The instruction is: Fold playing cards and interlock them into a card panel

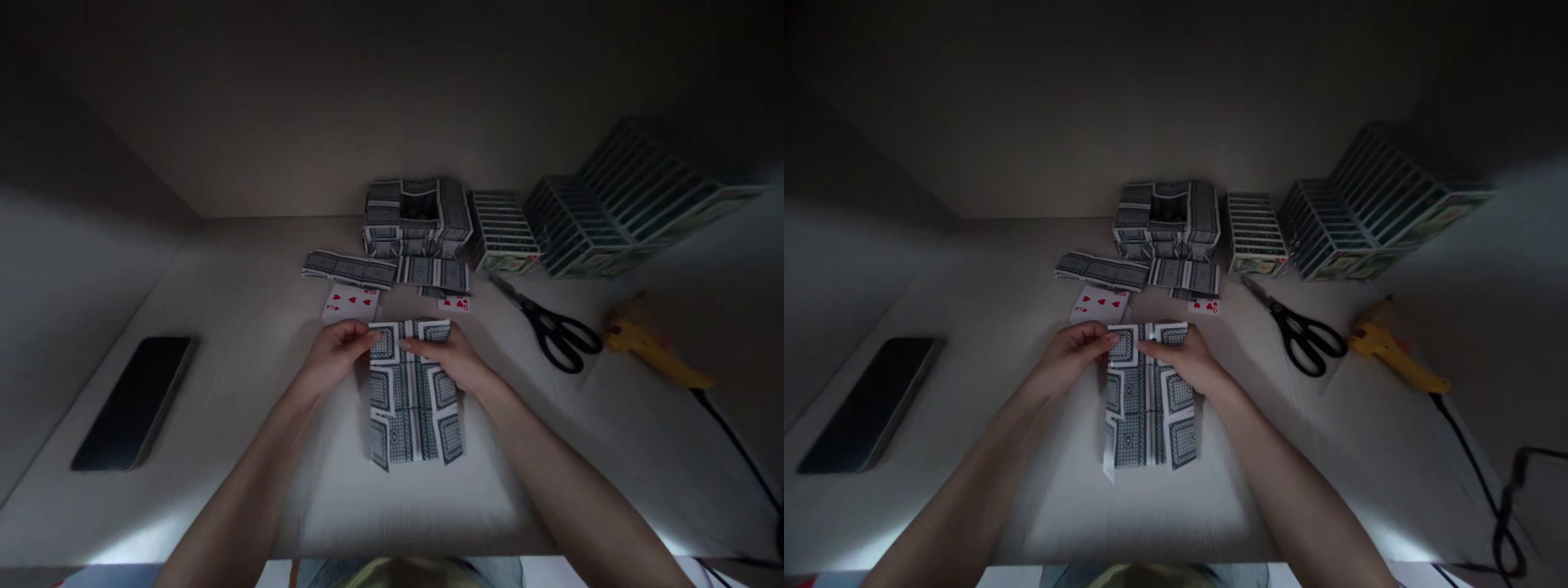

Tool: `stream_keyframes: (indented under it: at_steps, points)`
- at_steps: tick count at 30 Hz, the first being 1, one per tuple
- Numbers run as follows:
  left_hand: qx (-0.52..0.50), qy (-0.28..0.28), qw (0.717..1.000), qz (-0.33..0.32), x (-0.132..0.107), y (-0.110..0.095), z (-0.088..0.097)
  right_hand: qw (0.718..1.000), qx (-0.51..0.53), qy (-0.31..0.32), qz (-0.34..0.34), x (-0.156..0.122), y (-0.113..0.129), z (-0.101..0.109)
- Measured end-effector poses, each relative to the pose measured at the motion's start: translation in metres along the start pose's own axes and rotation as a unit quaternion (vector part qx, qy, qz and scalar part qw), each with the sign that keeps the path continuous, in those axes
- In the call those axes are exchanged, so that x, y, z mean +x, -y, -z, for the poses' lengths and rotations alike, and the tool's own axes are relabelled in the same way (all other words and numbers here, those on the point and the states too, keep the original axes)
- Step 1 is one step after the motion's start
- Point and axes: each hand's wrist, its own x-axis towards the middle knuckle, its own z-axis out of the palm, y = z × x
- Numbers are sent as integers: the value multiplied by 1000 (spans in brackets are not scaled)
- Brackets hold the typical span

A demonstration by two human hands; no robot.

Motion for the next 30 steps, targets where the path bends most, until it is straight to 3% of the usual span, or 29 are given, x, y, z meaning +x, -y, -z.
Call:
stream_keyframes:
  at_steps: [4, 9, 13, 18, 25, 30]
  points:
    - [64, -59, 993, -77, 0, 5, -8, 999, -25, -44, 4, 2, -3, -2]
    - [144, -119, 971, -150, -3, 13, -17, 999, -9, -49, 10, 1, -2, -5]
    - [228, -145, 951, -147, -6, 13, -20, 999, 3, -37, 7, 0, 0, -6]
    - [201, -162, 955, -147, -6, 13, -20, 999, 15, -39, -13, -1, 0, -7]
    - [158, -94, 976, -115, -7, 15, -16, 992, 79, -97, 9, 2, 1, -8]
    - [239, -55, 962, -121, -9, 12, -15, 988, 106, -111, 4, 3, 0, -7]
